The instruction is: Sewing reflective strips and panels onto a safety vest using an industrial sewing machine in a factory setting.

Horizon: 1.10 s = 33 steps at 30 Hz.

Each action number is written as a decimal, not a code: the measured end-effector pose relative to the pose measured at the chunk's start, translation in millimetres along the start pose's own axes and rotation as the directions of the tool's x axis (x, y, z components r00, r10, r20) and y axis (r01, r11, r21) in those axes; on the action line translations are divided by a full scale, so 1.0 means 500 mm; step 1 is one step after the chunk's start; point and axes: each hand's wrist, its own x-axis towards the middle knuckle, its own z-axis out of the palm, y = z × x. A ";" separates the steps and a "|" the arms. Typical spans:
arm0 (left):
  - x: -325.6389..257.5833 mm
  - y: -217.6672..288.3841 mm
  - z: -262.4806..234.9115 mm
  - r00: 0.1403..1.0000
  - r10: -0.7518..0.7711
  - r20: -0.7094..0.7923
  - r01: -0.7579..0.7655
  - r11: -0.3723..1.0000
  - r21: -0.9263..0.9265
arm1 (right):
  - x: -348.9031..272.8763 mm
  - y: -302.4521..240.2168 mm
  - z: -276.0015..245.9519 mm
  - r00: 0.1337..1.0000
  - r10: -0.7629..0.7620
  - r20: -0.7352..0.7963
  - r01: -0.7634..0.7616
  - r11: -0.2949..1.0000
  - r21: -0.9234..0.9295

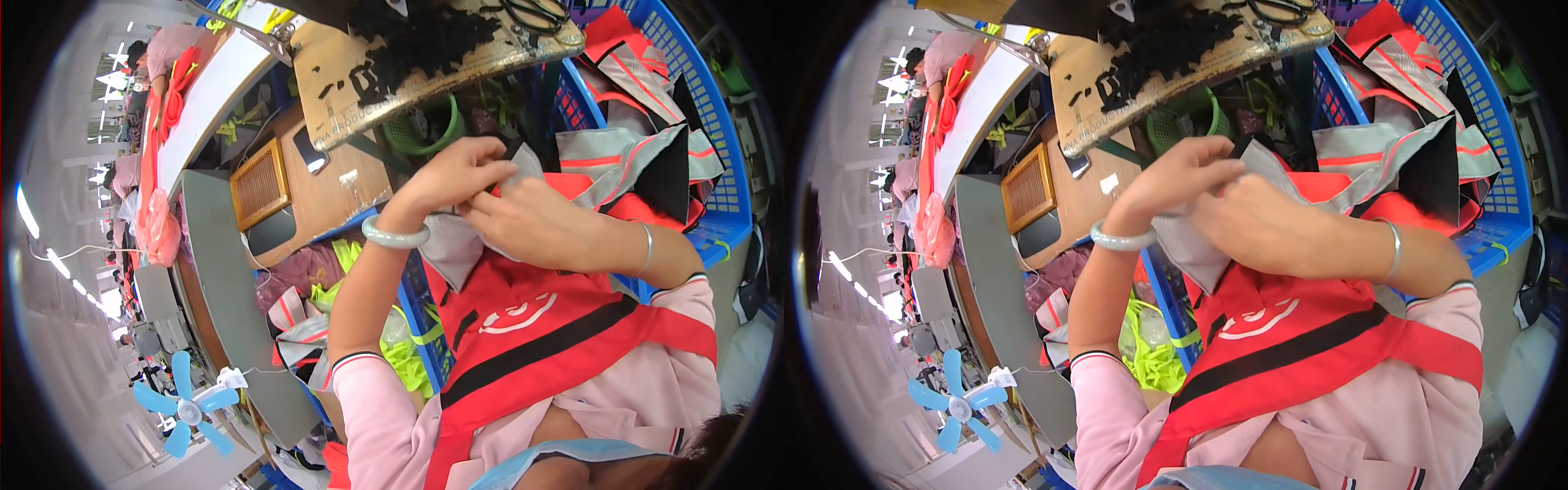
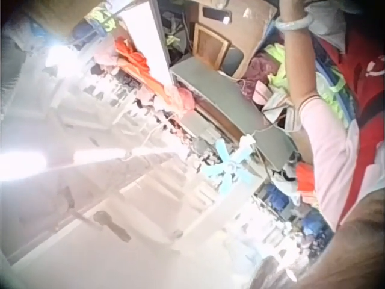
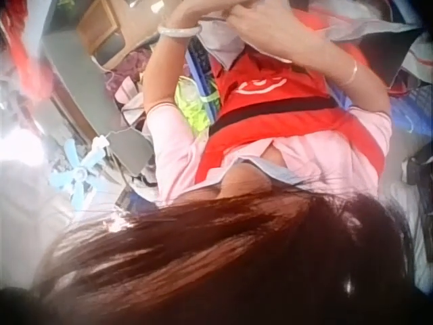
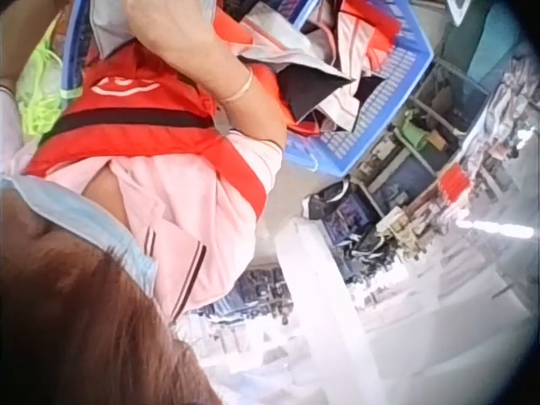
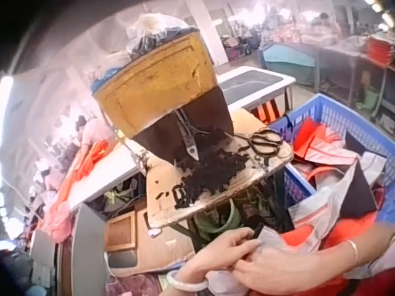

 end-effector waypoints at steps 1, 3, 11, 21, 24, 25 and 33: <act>-0.001 -0.002 0.001 1.000 0.007 -0.018 -0.007 1.000 -0.028 | 0.005 0.006 0.023 1.000 0.000 0.018 0.001 0.998 -0.065; -0.002 -0.028 0.025 1.000 0.011 -0.009 -0.012 0.994 -0.105 | 0.011 0.014 0.040 0.999 -0.003 0.041 0.008 0.992 -0.125; -0.083 -0.151 0.093 0.870 0.365 -0.331 -0.066 0.751 0.657 | -0.031 0.117 0.002 0.946 0.321 -0.039 -0.304 0.924 0.231; -0.119 -0.013 -0.039 0.795 0.205 -0.571 -0.110 0.974 0.196 | 0.007 0.168 -0.093 0.891 0.304 -0.338 -0.155 0.902 0.403; -0.109 0.032 -0.088 0.821 0.104 -0.561 -0.092 0.995 0.048 | 0.038 0.181 -0.120 0.835 0.318 -0.449 -0.130 0.907 0.400; -0.103 0.042 -0.101 0.814 0.104 -0.571 -0.113 0.993 0.020 | 0.048 0.186 -0.130 0.814 0.350 -0.464 -0.161 0.903 0.399; -0.043 0.075 -0.221 0.835 0.032 -0.550 -0.047 0.999 -0.014 | 0.128 0.250 -0.163 0.767 0.437 -0.470 -0.282 0.887 0.365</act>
